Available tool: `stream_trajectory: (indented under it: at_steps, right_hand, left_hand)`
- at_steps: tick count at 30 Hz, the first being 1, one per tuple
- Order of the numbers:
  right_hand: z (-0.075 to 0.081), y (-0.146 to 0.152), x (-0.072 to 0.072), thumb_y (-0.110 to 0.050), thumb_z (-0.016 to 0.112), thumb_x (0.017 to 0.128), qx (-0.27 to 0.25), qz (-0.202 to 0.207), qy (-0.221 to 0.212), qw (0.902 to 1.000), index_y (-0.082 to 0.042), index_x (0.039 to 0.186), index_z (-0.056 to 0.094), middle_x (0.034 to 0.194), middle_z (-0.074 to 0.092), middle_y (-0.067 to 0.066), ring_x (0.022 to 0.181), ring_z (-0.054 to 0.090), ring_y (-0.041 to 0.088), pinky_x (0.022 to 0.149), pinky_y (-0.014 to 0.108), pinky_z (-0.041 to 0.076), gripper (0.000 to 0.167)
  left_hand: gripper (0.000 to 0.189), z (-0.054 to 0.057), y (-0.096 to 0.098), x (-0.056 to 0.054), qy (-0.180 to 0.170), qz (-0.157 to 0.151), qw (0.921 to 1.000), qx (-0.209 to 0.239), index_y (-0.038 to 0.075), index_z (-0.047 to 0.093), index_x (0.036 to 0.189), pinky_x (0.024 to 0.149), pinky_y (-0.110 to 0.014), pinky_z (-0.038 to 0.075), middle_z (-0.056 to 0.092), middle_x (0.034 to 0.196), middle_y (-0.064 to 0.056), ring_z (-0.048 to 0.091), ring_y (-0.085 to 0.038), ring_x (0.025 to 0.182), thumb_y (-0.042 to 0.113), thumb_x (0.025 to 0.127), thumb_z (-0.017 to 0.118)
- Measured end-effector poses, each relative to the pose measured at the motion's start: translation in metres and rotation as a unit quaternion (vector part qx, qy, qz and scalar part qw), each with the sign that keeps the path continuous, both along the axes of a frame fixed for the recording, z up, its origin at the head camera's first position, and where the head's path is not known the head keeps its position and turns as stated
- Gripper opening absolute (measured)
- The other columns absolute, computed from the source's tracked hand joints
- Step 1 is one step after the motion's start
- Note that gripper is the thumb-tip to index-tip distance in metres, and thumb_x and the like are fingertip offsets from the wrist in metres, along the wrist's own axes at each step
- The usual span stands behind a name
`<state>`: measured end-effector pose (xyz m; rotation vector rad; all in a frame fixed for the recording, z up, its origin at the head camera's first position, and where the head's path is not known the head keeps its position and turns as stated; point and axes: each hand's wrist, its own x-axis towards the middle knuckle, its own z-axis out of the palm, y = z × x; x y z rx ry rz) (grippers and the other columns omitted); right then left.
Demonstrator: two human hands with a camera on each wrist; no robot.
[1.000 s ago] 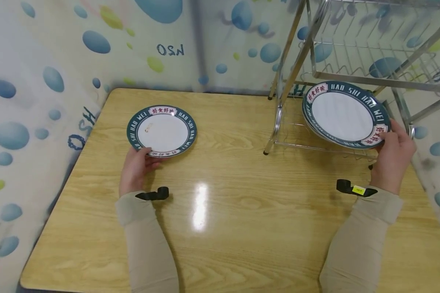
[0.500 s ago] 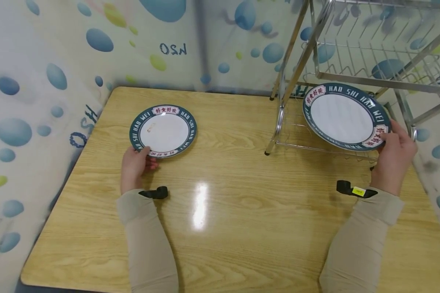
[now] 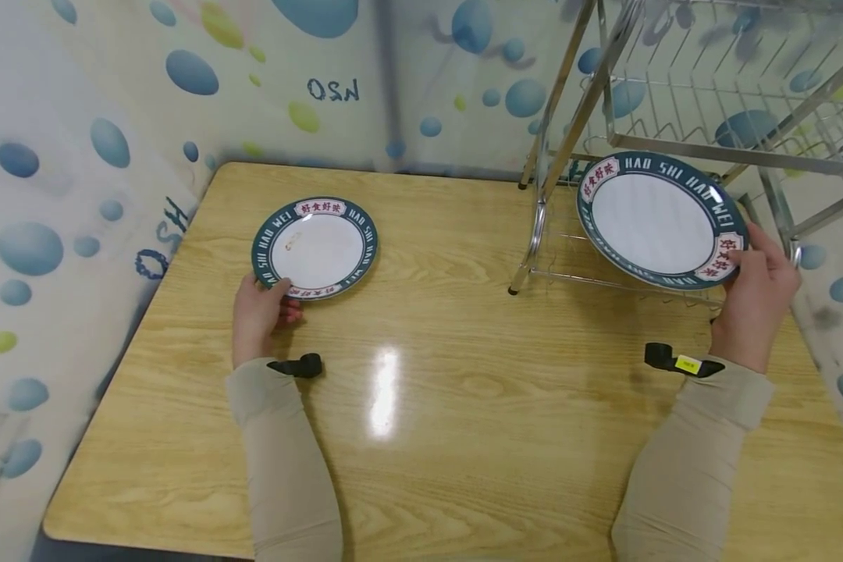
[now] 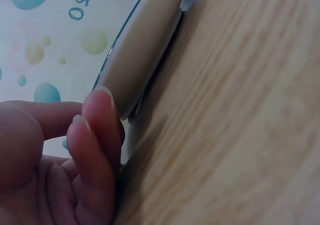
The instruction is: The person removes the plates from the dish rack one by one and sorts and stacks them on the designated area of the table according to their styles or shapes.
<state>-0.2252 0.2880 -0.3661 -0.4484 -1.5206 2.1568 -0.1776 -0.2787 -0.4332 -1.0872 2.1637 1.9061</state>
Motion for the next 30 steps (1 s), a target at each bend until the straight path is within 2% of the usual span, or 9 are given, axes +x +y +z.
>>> stream_trajectory:
  at_steps: [7,13,19,23,26,30]
  right_hand:
    - [0.003,-0.002,-0.001,0.003,0.044,0.084,0.004,0.014,0.014,0.9998,-0.004,0.111,0.063,0.107,0.060,0.015,0.070,0.060,0.018,0.057,0.019,0.048,0.033]
    - [0.005,-0.003,-0.003,0.005,0.045,0.083,-0.010,0.016,0.008,0.9998,-0.005,0.113,0.061,0.108,0.059,0.015,0.067,0.060,0.017,0.055,0.020,0.047,0.036]
    - [0.008,-0.006,-0.003,0.007,0.044,0.082,-0.013,0.032,0.013,0.9993,-0.002,0.110,0.063,0.104,0.061,0.015,0.063,0.058,0.016,0.053,0.020,0.046,0.035]
    - [0.008,-0.008,-0.003,0.009,0.043,0.082,-0.010,0.053,0.025,0.9982,-0.001,0.111,0.062,0.105,0.060,0.015,0.064,0.057,0.016,0.053,0.019,0.046,0.035]
    - [0.007,-0.008,-0.001,0.008,0.043,0.083,-0.004,0.066,0.031,0.9973,-0.001,0.112,0.061,0.108,0.059,0.016,0.069,0.058,0.016,0.055,0.019,0.047,0.035]
    - [0.006,-0.008,0.000,0.009,0.043,0.083,-0.003,0.085,0.041,0.9955,-0.001,0.115,0.060,0.114,0.056,0.016,0.071,0.058,0.017,0.057,0.019,0.047,0.037]
  left_hand:
    - [0.063,0.003,-0.001,0.001,0.013,-0.007,0.9999,0.008,0.020,0.018,0.142,0.057,-0.030,0.051,0.060,0.084,-0.008,0.060,-0.016,0.057,0.027,0.090,0.052]
    - [0.063,0.007,-0.002,0.000,0.009,-0.014,0.9996,-0.024,0.018,0.017,0.142,0.054,-0.030,0.050,0.060,0.080,-0.006,0.058,-0.015,0.052,0.040,0.090,0.046]
    - [0.061,0.005,-0.006,0.001,0.006,0.036,0.9965,-0.076,0.019,0.023,0.141,0.046,-0.027,0.043,0.061,0.069,0.001,0.048,-0.013,0.042,0.046,0.090,0.042]
    - [0.058,0.006,-0.007,0.001,0.014,0.063,0.9923,-0.106,0.020,0.027,0.139,0.044,-0.026,0.038,0.060,0.071,0.002,0.045,-0.012,0.040,0.046,0.090,0.043]
    - [0.055,0.011,-0.005,0.002,0.044,0.084,0.9905,-0.100,0.024,0.028,0.138,0.047,-0.025,0.041,0.060,0.076,-0.001,0.048,-0.013,0.044,0.045,0.090,0.043]
    - [0.050,0.019,0.003,0.003,0.105,0.111,0.9848,-0.082,0.028,0.029,0.135,0.050,-0.024,0.043,0.058,0.083,-0.007,0.053,-0.014,0.048,0.043,0.090,0.045]
